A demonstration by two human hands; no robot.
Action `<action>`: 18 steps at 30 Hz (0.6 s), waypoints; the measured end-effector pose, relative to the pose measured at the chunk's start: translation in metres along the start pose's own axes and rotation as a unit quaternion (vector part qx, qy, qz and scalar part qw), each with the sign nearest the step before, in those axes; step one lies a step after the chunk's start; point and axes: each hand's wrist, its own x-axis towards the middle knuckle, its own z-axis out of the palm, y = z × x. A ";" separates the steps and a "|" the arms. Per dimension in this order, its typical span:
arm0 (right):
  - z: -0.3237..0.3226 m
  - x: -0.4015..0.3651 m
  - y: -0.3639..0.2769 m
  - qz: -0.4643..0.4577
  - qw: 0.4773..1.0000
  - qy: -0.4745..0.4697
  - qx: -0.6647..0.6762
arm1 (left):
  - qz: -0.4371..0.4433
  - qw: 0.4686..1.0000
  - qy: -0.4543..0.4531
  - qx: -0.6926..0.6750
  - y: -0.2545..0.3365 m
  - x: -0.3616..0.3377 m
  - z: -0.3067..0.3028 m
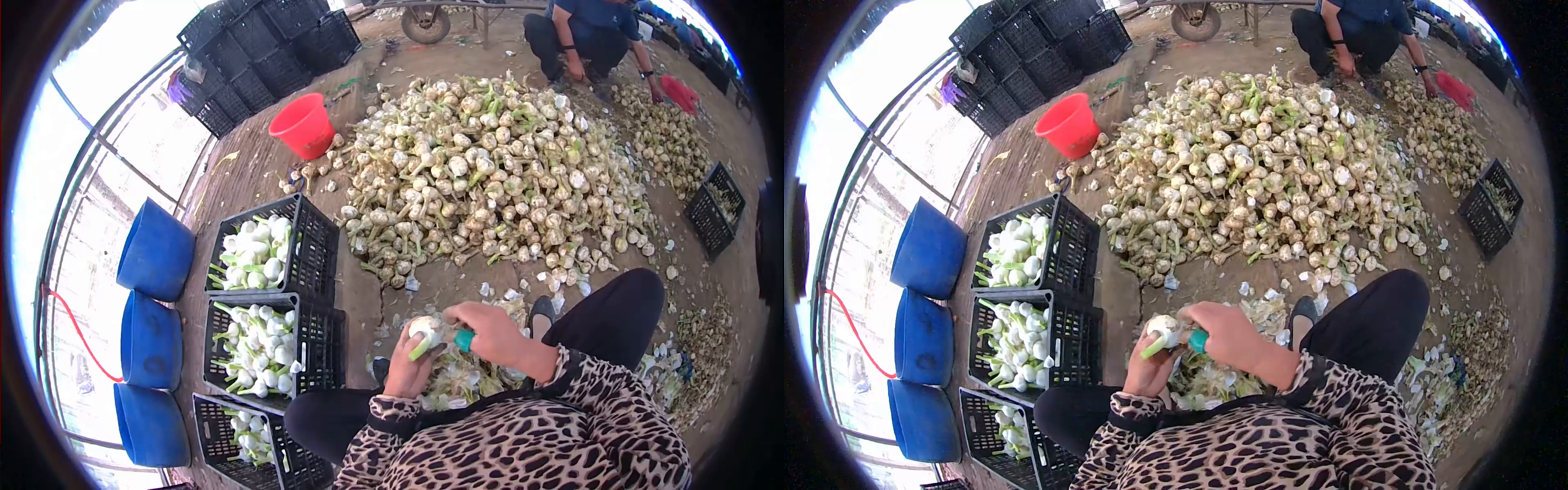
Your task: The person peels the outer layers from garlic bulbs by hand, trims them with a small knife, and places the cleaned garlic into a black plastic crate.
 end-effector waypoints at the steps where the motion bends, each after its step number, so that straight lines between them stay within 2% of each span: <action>1: 0.009 0.002 0.005 -0.043 0.998 0.027 -0.027 | 0.012 1.000 0.001 0.003 0.000 -0.001 0.006; 2: 0.014 0.003 0.007 -0.085 0.993 0.054 -0.055 | 0.014 1.000 0.012 0.011 -0.001 0.000 0.005; 7: 0.020 0.003 0.005 -0.152 0.978 0.045 -0.139 | 0.012 0.998 0.068 -0.006 -0.003 -0.002 0.005; 8: 0.020 0.004 0.006 -0.161 0.974 0.048 -0.152 | 0.000 0.998 0.057 -0.002 -0.001 -0.003 0.007; 10: 0.014 0.009 0.009 -0.150 0.976 0.018 -0.156 | -0.024 0.999 0.036 0.007 0.005 -0.006 0.007; 13: 0.006 0.019 0.022 -0.105 0.977 0.006 -0.187 | -0.115 0.987 -0.044 0.103 0.006 -0.008 -0.004; 16: 0.003 0.022 0.051 -0.064 0.962 -0.015 -0.265 | -0.093 0.976 -0.089 0.174 0.002 -0.014 0.005; 17: 0.006 0.019 0.065 -0.050 0.951 -0.029 -0.304 | -0.118 0.977 -0.081 0.160 0.005 -0.014 0.002; 18: 0.009 0.014 0.076 -0.036 0.938 -0.044 -0.341 | -0.077 0.978 -0.071 0.181 0.005 -0.015 0.004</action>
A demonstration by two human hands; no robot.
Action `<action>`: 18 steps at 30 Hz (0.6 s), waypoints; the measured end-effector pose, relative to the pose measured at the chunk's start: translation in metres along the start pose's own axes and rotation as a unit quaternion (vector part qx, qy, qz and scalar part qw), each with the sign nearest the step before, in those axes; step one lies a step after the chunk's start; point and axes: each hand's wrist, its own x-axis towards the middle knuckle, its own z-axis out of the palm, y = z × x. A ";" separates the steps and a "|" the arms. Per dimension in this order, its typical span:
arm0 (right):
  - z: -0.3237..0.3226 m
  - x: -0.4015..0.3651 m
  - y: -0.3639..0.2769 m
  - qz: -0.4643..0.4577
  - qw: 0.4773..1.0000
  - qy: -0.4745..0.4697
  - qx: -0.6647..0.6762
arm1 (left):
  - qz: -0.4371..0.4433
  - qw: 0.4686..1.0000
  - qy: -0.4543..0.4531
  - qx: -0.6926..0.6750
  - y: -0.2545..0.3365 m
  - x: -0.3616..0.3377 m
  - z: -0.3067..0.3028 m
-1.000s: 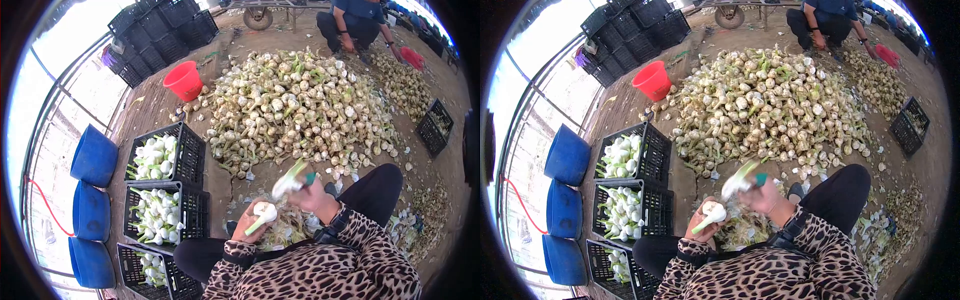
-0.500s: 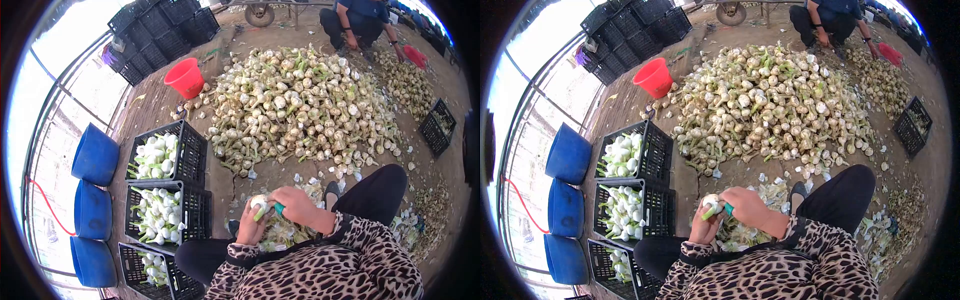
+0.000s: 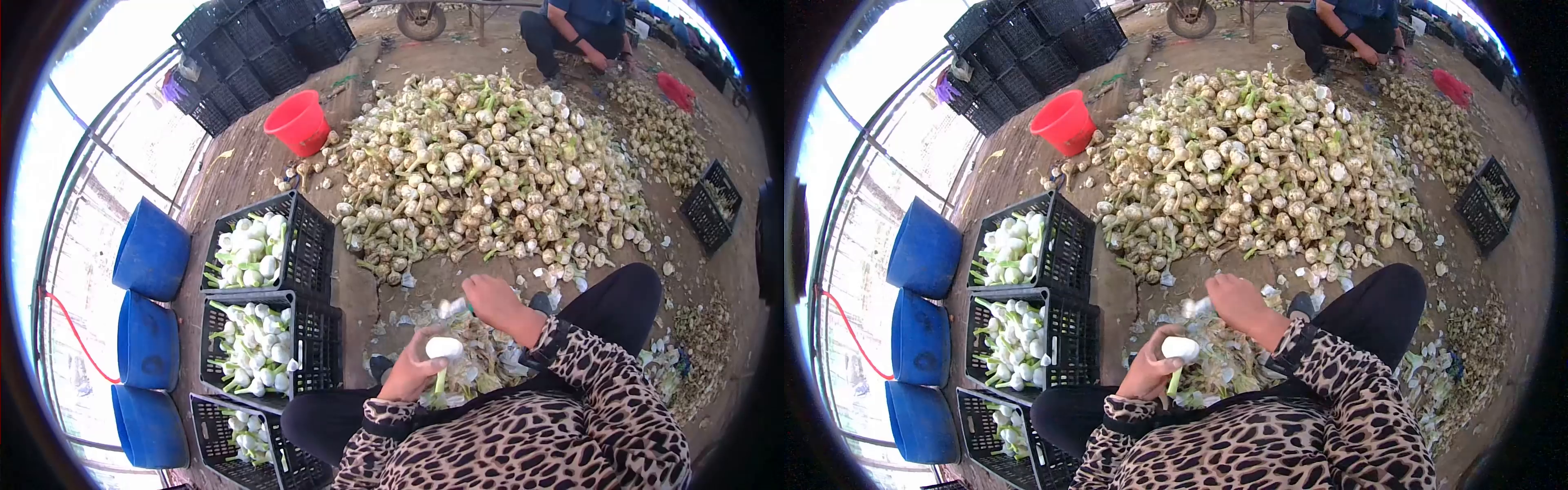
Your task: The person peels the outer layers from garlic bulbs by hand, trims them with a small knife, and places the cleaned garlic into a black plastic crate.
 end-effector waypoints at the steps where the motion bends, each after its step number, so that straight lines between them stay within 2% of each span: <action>1: 0.009 -0.009 0.004 0.025 0.999 -0.045 -0.004 | 0.037 0.999 0.021 0.022 0.002 -0.001 0.004; 3: 0.015 -0.018 0.004 0.069 0.989 -0.134 -0.012 | 0.104 0.991 0.052 0.068 0.007 0.001 0.005; 6: 0.002 -0.019 -0.007 0.043 0.972 -0.165 0.160 | 0.147 0.958 0.113 0.217 0.000 0.005 -0.005; 7: -0.002 -0.016 -0.016 0.064 0.948 -0.148 0.274 | 0.177 0.926 0.151 0.299 -0.004 0.007 -0.007; 9: -0.009 -0.009 -0.033 0.102 0.860 -0.110 0.488 | 0.182 0.871 0.171 0.423 -0.003 0.005 -0.007; 12: -0.016 -0.002 -0.053 -0.015 0.916 -0.024 0.400 | 0.181 0.770 0.222 0.570 0.000 0.001 -0.011; 13: -0.006 0.000 -0.049 -0.027 0.910 -0.026 0.412 | 0.171 0.760 0.222 0.586 0.006 -0.004 -0.006; 14: -0.002 0.002 -0.049 -0.003 0.904 -0.013 0.427 | 0.206 0.822 0.191 0.495 -0.007 -0.001 -0.020; 15: 0.000 0.003 -0.047 0.020 0.897 -0.006 0.442 | 0.196 0.870 0.204 0.405 -0.018 0.002 -0.026; 16: 0.006 0.003 -0.042 0.046 0.911 -0.050 0.406 | 0.135 0.930 0.199 0.276 -0.010 -0.002 -0.024; 17: 0.018 0.002 -0.037 0.073 0.925 -0.092 0.360 | 0.152 0.954 0.204 0.158 -0.016 0.002 -0.036; 18: 0.033 -0.005 -0.030 0.058 0.939 -0.122 0.317 | 0.124 0.963 0.237 -0.041 -0.008 -0.004 -0.032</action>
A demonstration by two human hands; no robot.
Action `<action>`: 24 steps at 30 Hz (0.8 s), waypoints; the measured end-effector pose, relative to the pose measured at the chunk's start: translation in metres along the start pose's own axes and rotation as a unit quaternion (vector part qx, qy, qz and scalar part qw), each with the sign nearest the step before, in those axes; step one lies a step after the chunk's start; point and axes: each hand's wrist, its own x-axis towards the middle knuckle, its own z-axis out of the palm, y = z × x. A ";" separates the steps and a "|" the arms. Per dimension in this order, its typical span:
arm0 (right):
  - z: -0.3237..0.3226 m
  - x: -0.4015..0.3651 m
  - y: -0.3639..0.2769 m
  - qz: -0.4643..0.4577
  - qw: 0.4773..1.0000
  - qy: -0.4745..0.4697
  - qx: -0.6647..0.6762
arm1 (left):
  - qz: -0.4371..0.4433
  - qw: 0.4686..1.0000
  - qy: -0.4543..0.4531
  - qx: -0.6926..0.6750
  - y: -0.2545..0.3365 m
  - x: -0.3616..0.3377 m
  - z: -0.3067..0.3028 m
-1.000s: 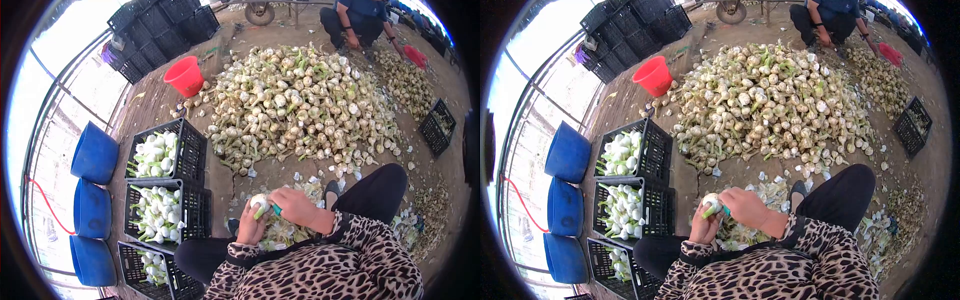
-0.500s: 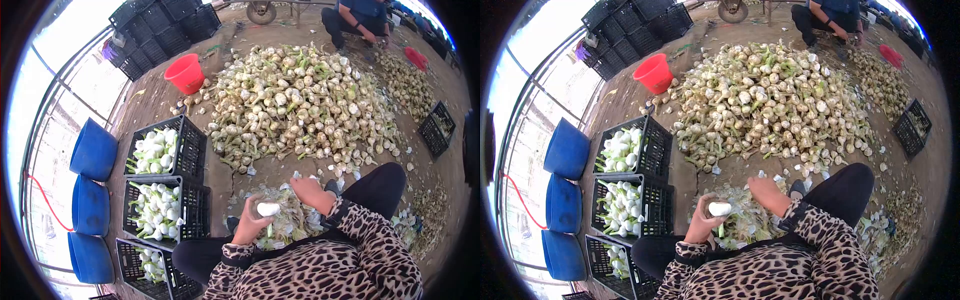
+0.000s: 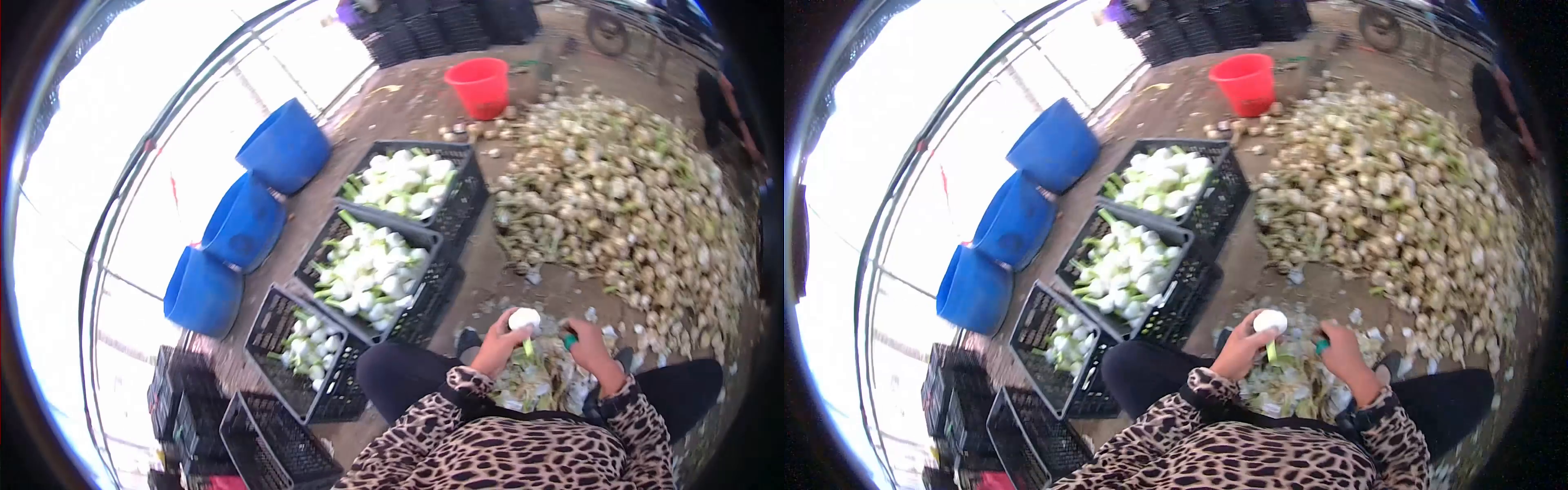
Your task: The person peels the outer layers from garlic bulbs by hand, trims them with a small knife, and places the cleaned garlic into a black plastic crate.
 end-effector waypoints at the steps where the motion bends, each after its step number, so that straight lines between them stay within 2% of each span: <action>1: 0.007 -0.004 0.010 0.005 0.998 -0.020 -0.052 | -0.005 0.996 0.013 -0.086 0.001 0.002 -0.013; 2: 0.013 -0.004 0.012 0.021 0.996 -0.071 -0.049 | -0.014 0.985 0.017 -0.170 -0.002 0.008 -0.025; 4: 0.017 -0.012 0.018 0.073 0.983 -0.162 -0.044 | 0.040 0.965 0.045 -0.254 0.011 0.010 -0.043; 5: 0.027 -0.014 0.033 0.040 0.979 -0.194 -0.055 | 0.073 0.944 0.003 -0.323 0.030 0.005 -0.050; 6: 0.038 -0.015 0.054 0.022 0.973 -0.218 -0.068 | 0.149 0.925 0.065 -0.344 0.051 0.001 -0.050; 7: 0.038 -0.015 0.054 0.027 0.951 -0.282 -0.126 | 0.226 0.899 0.126 -0.354 0.072 0.000 -0.051; 9: 0.047 -0.022 0.065 0.022 0.955 -0.274 -0.113 | 0.297 0.904 0.201 -0.233 0.099 0.001 -0.062; 10: 0.048 -0.027 0.071 0.019 0.972 -0.235 -0.027 | 0.263 0.904 0.205 -0.266 0.092 0.012 -0.064; 12: 0.043 -0.022 0.069 0.054 0.973 -0.224 -0.028 | 0.177 0.899 0.218 -0.335 0.090 0.018 -0.050; 13: 0.044 -0.021 0.077 0.068 0.975 -0.210 -0.016 | 0.154 0.937 0.174 -0.262 0.072 0.024 -0.047; 14: 0.049 -0.021 0.095 0.100 0.982 -0.161 -0.008 | 0.135 0.964 0.131 -0.186 0.051 0.032 -0.046; 15: 0.058 -0.018 0.118 0.131 0.985 -0.113 -0.002 | 0.098 0.969 0.171 -0.149 0.039 0.037 -0.026; 17: 0.053 -0.020 0.150 0.193 0.981 -0.020 0.031 | 0.047 0.988 0.105 -0.102 0.020 0.039 0.002; 19: 0.047 -0.020 0.192 0.271 0.952 0.133 0.053 | -0.002 0.997 0.055 -0.046 0.011 0.039 0.033; 21: 0.025 -0.025 0.224 0.305 0.904 0.299 0.031 | -0.051 0.999 -0.002 -0.009 0.004 0.043 0.054; 23: -0.004 -0.029 0.255 0.449 0.799 0.399 0.026 | -0.074 0.996 -0.027 0.033 -0.005 0.045 0.069; 24: -0.033 -0.033 0.234 0.468 0.757 0.443 0.107 | -0.089 0.994 -0.029 0.062 -0.009 0.046 0.073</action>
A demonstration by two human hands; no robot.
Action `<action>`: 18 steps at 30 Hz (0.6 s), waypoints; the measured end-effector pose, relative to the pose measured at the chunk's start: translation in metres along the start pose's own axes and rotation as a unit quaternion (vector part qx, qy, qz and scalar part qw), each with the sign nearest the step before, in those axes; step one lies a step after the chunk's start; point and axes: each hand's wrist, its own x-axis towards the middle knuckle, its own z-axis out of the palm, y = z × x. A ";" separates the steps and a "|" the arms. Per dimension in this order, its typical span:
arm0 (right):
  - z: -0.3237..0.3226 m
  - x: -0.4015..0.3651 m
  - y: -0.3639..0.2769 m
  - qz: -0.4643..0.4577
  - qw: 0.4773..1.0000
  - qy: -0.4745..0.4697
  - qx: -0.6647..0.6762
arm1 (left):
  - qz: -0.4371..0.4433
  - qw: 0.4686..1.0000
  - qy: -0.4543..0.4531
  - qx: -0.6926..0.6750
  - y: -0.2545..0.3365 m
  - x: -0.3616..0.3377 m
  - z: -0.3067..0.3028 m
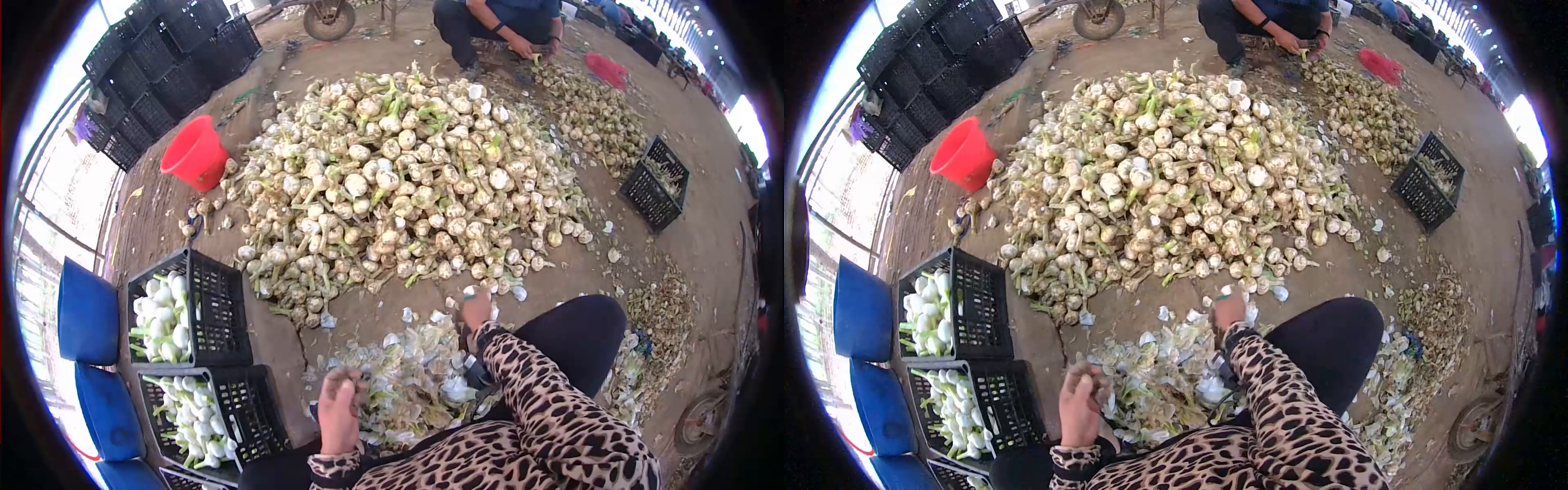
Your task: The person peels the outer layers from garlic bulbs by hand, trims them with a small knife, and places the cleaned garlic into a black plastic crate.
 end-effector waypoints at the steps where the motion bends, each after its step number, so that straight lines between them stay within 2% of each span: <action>1: -0.013 0.017 -0.003 0.048 0.993 0.024 -0.106 | -0.024 1.000 -0.006 -0.009 0.001 0.001 0.006; 3: 0.003 0.063 0.054 -0.101 0.972 0.169 -0.130 | -0.049 0.999 0.001 0.010 -0.003 0.008 0.004; 6: -0.012 0.074 0.039 -0.072 0.969 0.062 -0.228 | -0.070 0.997 0.012 0.025 0.000 0.015 0.008; 7: -0.018 0.073 0.019 -0.026 0.978 -0.008 -0.206 | -0.072 0.997 0.015 0.019 0.000 0.017 0.009; 10: -0.011 0.090 0.017 -0.133 0.967 -0.016 -0.217 | -0.064 0.997 0.009 0.029 -0.006 0.022 0.005; 14: 0.013 0.046 -0.009 -0.205 0.972 -0.025 -0.110 | -0.053 0.998 -0.007 0.025 -0.015 0.022 0.003; 15: 0.030 0.035 -0.004 -0.290 0.954 -0.008 -0.080 | -0.056 0.997 -0.020 0.057 -0.022 0.026 -0.003; 18: 0.018 -0.038 -0.078 -0.239 0.936 -0.258 0.000 | -0.011 0.996 0.021 0.089 -0.032 0.029 -0.007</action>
